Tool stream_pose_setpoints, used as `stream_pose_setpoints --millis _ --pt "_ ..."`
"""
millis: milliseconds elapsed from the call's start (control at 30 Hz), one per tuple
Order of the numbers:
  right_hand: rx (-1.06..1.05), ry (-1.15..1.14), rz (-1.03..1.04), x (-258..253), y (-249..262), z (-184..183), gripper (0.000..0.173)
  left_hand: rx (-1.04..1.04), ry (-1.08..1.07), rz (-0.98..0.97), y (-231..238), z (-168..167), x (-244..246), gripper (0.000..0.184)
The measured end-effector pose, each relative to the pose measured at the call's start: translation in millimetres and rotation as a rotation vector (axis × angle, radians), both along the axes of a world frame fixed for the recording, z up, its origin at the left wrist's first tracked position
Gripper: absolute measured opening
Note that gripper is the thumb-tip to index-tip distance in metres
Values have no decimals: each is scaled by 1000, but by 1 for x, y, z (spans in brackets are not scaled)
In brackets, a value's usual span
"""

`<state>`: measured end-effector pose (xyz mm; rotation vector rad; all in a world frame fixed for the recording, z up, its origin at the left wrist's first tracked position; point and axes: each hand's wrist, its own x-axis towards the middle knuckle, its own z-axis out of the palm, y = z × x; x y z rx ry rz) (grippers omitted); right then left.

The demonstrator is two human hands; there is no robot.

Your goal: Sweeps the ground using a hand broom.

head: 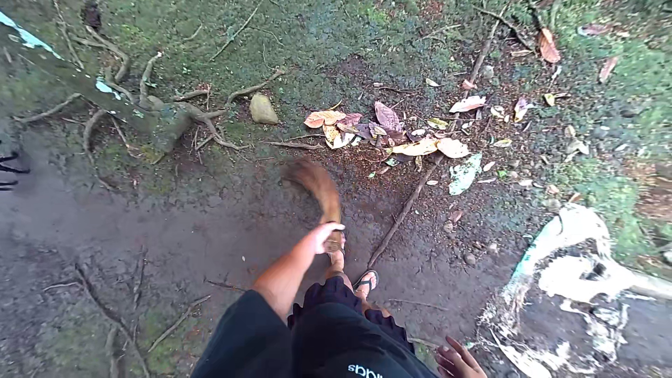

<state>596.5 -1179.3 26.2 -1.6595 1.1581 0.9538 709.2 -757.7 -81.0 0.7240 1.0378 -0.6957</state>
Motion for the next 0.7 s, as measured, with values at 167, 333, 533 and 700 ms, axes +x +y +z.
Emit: stream_pose_setpoints --millis 167,333,533,700 --pt "1 44 29 6 4 -6 52 -170 -176 -187 -8 50 -10 88" --pt "24 27 55 30 15 -19 51 -57 -181 -186 43 139 -80 99" --pt "24 22 34 37 21 -23 50 385 31 106 115 116 -107 85" --pt "-8 25 -4 24 8 -12 52 238 82 255 114 13 -18 62"
